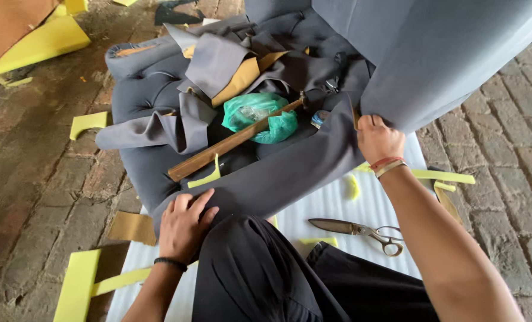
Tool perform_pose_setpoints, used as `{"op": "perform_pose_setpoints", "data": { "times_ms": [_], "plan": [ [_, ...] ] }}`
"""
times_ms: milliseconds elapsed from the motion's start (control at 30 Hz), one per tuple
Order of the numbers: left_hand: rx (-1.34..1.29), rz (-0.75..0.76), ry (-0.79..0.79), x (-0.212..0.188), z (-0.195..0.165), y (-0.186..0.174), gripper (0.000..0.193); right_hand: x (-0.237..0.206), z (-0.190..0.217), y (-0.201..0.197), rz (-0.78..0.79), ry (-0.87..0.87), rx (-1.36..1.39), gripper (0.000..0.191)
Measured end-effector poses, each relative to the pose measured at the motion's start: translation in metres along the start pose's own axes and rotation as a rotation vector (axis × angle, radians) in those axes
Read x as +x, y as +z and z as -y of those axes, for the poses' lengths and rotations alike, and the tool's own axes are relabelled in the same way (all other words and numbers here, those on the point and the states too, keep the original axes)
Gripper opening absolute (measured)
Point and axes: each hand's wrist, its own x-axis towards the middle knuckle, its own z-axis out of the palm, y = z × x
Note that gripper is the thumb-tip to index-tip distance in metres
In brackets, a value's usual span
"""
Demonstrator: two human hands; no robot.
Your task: The person cuts a strip of yellow foam with a knife, wraps the foam strip in gray fabric, and positions it along the sofa armrest. They then hammer tacks through the fabric to fasten it to the sofa frame, pressing the fabric in place between tacks.
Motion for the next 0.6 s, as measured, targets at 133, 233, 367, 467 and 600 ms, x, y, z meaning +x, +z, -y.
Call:
{"op": "perform_pose_setpoints", "data": {
  "times_ms": [133,233,367,467,600],
  "plan": [
    [0.001,-0.016,0.051,-0.003,0.002,-0.002,0.043,-0.009,0.005,-0.018,0.105,-0.006,0.030,0.015],
    [0.022,-0.004,0.027,-0.005,0.003,-0.002,0.044,-0.013,0.010,-0.038,0.145,0.004,0.055,0.026],
    [0.082,0.033,-0.030,-0.009,0.002,-0.001,0.046,-0.020,0.036,-0.065,-0.069,-0.106,0.106,0.026],
    [0.088,0.035,-0.030,-0.011,0.002,-0.001,0.045,-0.033,0.071,-0.075,0.101,-0.319,0.454,0.015],
    [0.074,0.050,-0.026,-0.010,0.001,-0.004,0.046,-0.032,0.096,-0.054,0.134,-0.602,0.665,0.039]
  ]
}}
